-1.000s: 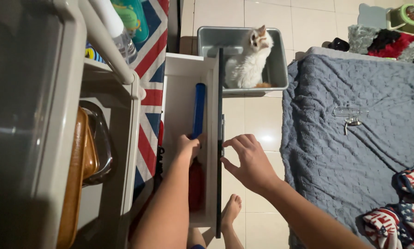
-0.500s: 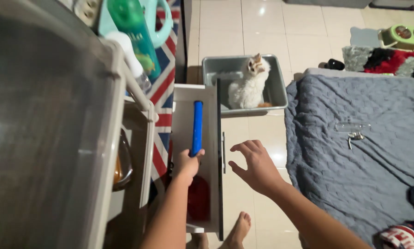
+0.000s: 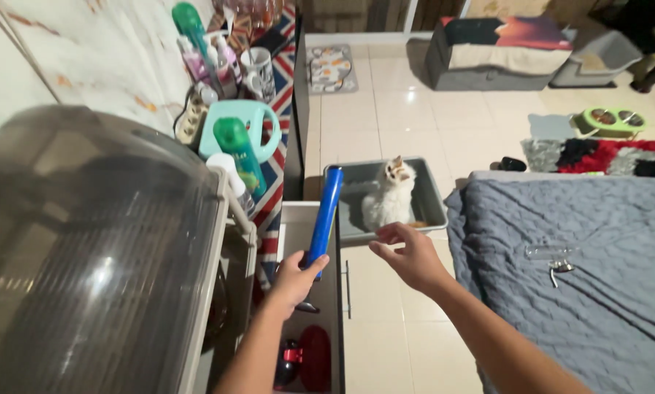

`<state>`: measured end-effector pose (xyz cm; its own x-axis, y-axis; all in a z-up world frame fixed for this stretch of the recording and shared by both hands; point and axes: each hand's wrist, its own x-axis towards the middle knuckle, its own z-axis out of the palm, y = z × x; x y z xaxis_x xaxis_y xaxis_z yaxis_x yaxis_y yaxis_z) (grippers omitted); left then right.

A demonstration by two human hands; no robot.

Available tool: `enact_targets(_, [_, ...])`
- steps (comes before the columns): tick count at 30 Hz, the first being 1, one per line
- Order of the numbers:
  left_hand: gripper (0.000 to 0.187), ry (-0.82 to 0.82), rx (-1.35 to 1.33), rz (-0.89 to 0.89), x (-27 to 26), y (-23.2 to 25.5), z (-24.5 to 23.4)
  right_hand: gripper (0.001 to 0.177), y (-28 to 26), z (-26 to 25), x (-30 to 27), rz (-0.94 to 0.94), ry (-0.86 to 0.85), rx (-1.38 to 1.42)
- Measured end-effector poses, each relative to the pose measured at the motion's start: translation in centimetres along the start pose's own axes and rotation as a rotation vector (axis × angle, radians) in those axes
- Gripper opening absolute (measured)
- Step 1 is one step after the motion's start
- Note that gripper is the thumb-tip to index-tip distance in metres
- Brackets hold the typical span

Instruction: The person retrieves a metal tray, a glass bottle, a blue pump, and a hairdryer from a drawer and places them on a nearby mat. The person also briefly pets a cat that is sitting in the tray.

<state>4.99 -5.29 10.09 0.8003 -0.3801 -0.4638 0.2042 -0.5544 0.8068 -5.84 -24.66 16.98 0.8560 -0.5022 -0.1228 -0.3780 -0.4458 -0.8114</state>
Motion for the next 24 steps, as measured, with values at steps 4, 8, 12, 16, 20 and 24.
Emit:
enact_targets(4, [0.055,-0.089,-0.078,0.100,-3.7,6.3,-1.0,0.040,-3.6,-3.4,-0.6,0.064,0.030,0.136])
enact_targets(8, [0.055,-0.234,-0.169,0.231,-5.5,9.8,0.2,0.070,-5.7,-6.2,-1.2,0.100,0.070,0.597])
enact_targets(12, [0.056,-0.343,-0.125,0.264,-6.1,11.7,2.5,0.065,-7.1,-8.8,-0.9,0.079,0.115,0.878])
enact_targets(16, [0.053,-0.358,-0.061,0.290,-7.5,13.3,4.2,0.051,-6.7,-10.9,-0.4,0.076,0.217,1.075])
enact_targets(20, [0.053,-0.398,0.197,0.205,-10.0,15.8,4.6,0.027,-6.3,-11.9,-0.2,0.107,0.187,1.101])
enact_targets(24, [0.044,-0.381,0.172,0.247,-10.8,16.0,4.8,0.028,-4.8,-11.3,1.0,0.152,0.294,1.176])
